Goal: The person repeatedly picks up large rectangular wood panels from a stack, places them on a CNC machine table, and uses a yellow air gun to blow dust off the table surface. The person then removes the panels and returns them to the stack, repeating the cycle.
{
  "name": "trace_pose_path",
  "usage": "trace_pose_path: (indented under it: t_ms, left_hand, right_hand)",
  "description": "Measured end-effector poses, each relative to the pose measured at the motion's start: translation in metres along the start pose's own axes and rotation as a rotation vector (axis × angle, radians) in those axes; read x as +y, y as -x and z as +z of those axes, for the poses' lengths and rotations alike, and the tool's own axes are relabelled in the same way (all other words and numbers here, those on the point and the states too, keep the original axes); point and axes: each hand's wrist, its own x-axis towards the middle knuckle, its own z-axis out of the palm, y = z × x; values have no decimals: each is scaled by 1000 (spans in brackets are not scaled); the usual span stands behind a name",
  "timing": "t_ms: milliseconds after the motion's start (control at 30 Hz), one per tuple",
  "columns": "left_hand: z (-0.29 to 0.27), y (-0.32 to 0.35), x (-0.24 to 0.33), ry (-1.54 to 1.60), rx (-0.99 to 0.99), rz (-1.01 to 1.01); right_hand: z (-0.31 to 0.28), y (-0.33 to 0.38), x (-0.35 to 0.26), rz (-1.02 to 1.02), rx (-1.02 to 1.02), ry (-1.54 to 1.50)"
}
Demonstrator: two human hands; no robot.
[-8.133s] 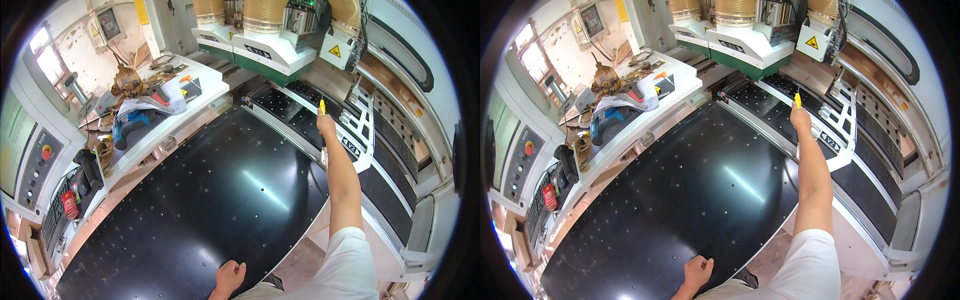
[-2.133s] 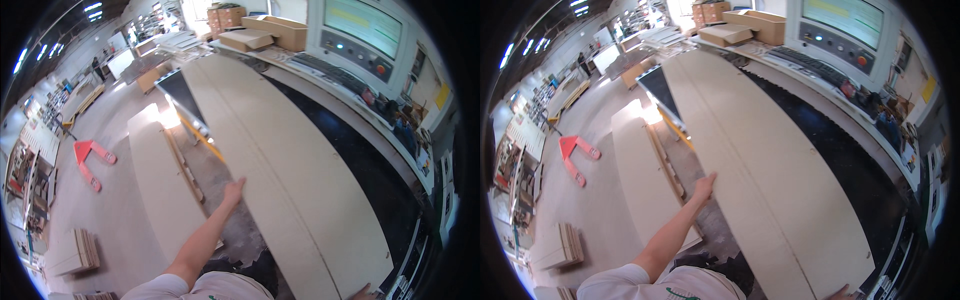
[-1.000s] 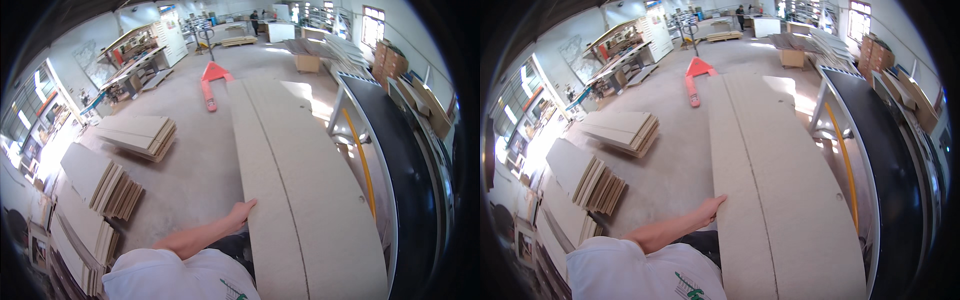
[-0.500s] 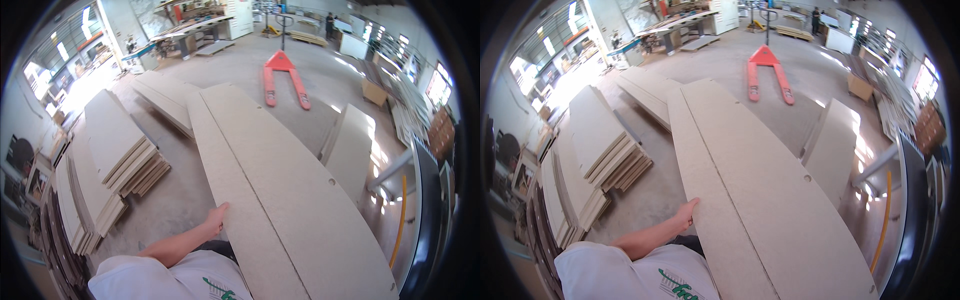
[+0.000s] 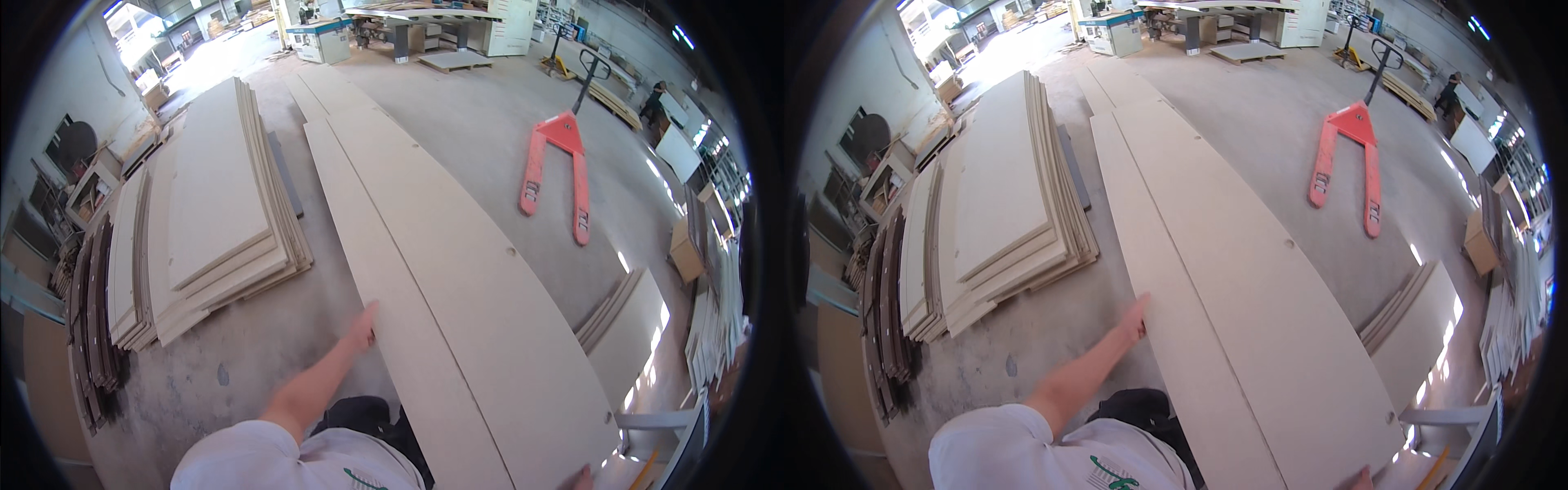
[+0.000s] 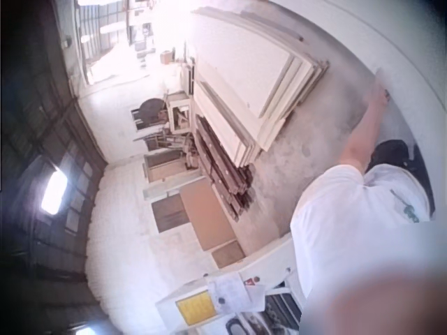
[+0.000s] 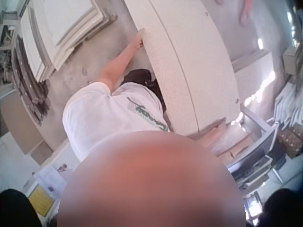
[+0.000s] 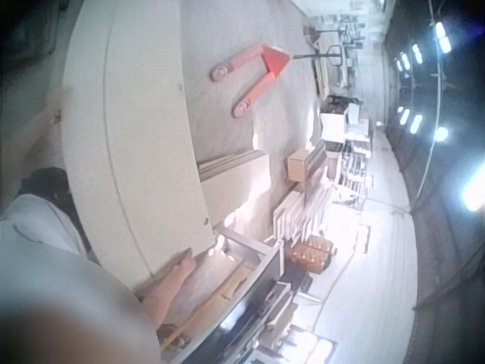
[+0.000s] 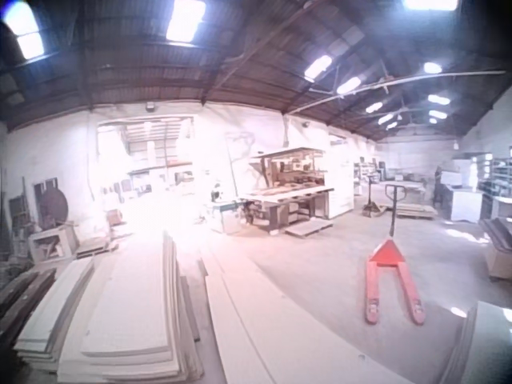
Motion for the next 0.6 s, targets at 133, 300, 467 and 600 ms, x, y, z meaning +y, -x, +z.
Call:
trace_pose_path:
  t_ms: [133,300,467,600]
  left_hand:
    - [14,-4,-16,-12,-27,-181]
    - [35,8,-2,-233,-61,-287]
    - [41,-51,93,-301,17,-23]
    - [33,-111,196,-126,146,75]
  right_hand:
    - [176,-80,21,50,-51,-20]
    - [414,-129,37,19,-165,92]
    - [625,-135,43,75,-292,16]
    - [762,-125,16,98,-374,99]
